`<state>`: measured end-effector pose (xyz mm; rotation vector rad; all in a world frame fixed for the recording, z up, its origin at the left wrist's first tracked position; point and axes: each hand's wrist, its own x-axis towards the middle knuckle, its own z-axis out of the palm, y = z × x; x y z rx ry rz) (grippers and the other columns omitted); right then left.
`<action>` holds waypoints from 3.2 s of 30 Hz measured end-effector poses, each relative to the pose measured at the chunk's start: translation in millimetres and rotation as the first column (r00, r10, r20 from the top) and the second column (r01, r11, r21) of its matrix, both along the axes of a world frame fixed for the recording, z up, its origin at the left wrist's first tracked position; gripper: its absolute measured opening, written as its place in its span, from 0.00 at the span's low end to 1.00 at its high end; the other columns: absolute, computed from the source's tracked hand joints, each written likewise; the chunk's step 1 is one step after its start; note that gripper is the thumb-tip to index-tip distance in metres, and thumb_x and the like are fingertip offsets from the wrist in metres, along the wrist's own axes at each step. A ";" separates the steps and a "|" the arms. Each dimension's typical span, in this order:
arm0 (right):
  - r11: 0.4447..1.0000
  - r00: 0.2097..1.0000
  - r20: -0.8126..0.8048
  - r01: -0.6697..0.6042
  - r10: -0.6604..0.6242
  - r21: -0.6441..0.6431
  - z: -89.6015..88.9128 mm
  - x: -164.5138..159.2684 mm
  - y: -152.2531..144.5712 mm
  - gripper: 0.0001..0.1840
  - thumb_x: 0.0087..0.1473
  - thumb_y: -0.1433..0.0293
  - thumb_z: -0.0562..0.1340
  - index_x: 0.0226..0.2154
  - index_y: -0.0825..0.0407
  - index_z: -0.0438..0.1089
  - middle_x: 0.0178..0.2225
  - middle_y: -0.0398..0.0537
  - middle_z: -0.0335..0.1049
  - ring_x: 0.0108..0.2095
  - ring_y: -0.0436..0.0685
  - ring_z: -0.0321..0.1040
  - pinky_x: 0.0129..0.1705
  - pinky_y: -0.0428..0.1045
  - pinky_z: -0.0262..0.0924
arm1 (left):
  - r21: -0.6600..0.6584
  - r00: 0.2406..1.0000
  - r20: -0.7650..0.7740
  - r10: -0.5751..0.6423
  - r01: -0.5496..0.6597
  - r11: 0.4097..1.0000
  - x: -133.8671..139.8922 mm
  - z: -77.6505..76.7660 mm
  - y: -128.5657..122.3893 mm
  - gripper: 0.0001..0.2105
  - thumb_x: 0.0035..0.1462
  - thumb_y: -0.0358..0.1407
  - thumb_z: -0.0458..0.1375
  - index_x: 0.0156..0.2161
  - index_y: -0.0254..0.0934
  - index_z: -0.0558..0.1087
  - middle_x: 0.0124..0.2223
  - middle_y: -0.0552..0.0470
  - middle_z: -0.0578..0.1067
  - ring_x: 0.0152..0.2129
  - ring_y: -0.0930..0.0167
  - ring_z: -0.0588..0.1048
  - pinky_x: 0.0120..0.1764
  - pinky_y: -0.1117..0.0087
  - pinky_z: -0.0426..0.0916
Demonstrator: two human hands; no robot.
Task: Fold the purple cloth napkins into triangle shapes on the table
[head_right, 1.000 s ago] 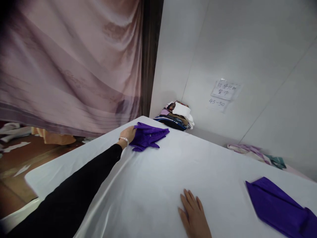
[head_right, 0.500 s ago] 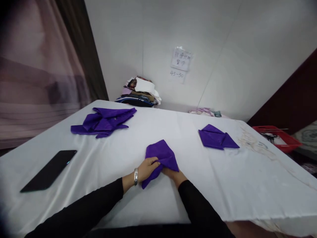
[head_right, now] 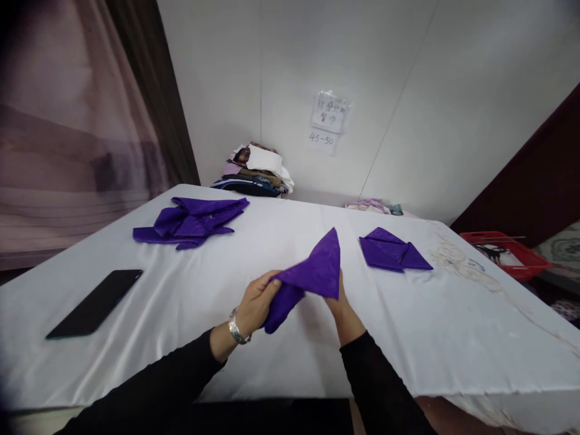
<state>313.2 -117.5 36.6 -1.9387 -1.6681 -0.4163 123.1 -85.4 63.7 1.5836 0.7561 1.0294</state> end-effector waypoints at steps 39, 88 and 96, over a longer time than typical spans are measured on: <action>0.877 0.886 -0.255 -0.439 0.387 -0.193 -92.5 -19.1 -13.8 0.18 0.56 0.69 0.54 0.49 0.50 0.67 0.56 0.51 0.61 0.58 0.61 0.54 0.58 0.62 0.47 | 0.698 0.772 -0.610 0.181 0.414 0.585 -50.4 -103.0 17.7 0.18 0.55 0.25 0.49 0.48 0.41 0.70 0.50 0.48 0.73 0.47 0.66 0.69 0.51 0.57 0.63; 0.940 0.850 -0.402 -0.321 0.340 0.115 -103.4 9.9 -25.8 0.15 0.49 0.74 0.54 0.37 0.50 0.73 0.44 0.51 0.72 0.50 0.59 0.63 0.54 0.62 0.56 | 0.544 0.666 -0.541 0.513 -0.188 0.818 -73.0 -108.4 25.0 0.18 0.51 0.38 0.56 0.48 0.38 0.69 0.33 0.51 0.76 0.28 0.68 0.73 0.37 0.64 0.68; 0.940 0.782 -0.522 -0.277 0.341 0.200 -71.0 -0.5 -26.1 0.14 0.52 0.68 0.55 0.39 0.51 0.73 0.42 0.51 0.73 0.46 0.59 0.68 0.51 0.59 0.60 | 0.463 0.860 -0.376 0.346 -0.149 0.874 -69.1 -101.3 1.3 0.19 0.57 0.44 0.51 0.52 0.39 0.67 0.41 0.48 0.75 0.37 0.68 0.74 0.41 0.64 0.69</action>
